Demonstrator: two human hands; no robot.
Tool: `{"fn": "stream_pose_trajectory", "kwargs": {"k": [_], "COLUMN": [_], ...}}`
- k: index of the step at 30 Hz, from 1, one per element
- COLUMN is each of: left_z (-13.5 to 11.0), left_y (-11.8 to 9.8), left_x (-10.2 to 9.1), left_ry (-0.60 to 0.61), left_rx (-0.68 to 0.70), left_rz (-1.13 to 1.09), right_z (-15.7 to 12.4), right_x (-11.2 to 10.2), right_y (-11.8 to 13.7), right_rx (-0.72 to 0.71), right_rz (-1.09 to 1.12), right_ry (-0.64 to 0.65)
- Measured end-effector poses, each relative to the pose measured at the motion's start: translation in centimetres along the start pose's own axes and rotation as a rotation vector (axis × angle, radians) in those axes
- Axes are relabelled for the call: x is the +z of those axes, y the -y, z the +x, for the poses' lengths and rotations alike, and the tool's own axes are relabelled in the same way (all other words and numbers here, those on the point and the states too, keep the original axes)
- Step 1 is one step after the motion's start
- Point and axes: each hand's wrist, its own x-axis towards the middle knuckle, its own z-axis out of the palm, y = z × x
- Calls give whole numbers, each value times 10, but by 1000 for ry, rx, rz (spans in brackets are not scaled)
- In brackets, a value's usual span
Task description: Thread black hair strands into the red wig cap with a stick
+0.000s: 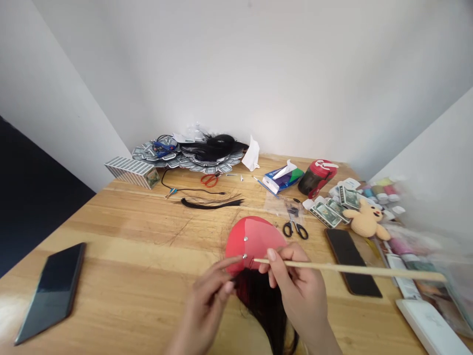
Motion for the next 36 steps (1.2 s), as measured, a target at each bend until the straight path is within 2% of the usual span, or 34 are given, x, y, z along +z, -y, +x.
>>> {"fn": "stream_pose_trajectory", "kwargs": {"k": [2, 3, 5, 7, 9, 11, 14, 16, 18, 20, 22, 24, 27, 29, 32, 33, 34, 36], "left_z": [6, 8, 10, 7, 1, -7, -17, -21, -22, -21, -22, -24, -29, -29, -23, -20, -17, -12], "left_y": [-7, -8, -9, -7, -4, 2, 13, 23, 32, 40, 46, 47, 41, 34, 23, 20, 18, 16], "left_x": [16, 21, 25, 23, 16, 8, -6, -14, -22, -30, -34, -35, -27, -15, 7, 14, 20, 29], "left_ry": [137, 167, 162, 109, 61, 18, -139, -262, -365, -447, -538, -607, -612, -495, -223, -161, -130, -131], "left_rx": [118, 152, 184, 173, 101, -48, -385, -532, -564, -540, -466, -337, -103, 111, 541, 647, 708, 715], "left_rz": [35, 34, 10, -19, -57, -145, -312, -347, -311, -248, -172, -80, 46, 148, 479, 586, 664, 710], "right_z": [-3, -6, -10, -14, -16, -16, -15, -13, -12, -12, -12, -13, -14, -14, -13, -13, -14, -15], "right_x": [-5, -8, -13, -18, -21, -23, -21, -18, -14, -10, -8, -7, -7, -8, -8, -8, -7, -7], "right_y": [9, 14, 20, 22, 20, 14, 1, -8, -17, -24, -30, -34, -37, -38, -38, -39, -39, -41], "right_rx": [-124, -178, -241, -262, -267, -259, -235, -208, -192, -196, -207, -214, -229, -248, -282, -293, -303, -316], "right_rz": [-34, -40, -27, -11, 7, -4, -87, -134, -142, -138, -141, -150, -164, -169, -170, -169, -170, -172], "right_ry": [-20, -34, -85, -176, -261, -279, -181, -90, -10, 42, 82, 109, 134, 146, 160, 162, 160, 153]}}
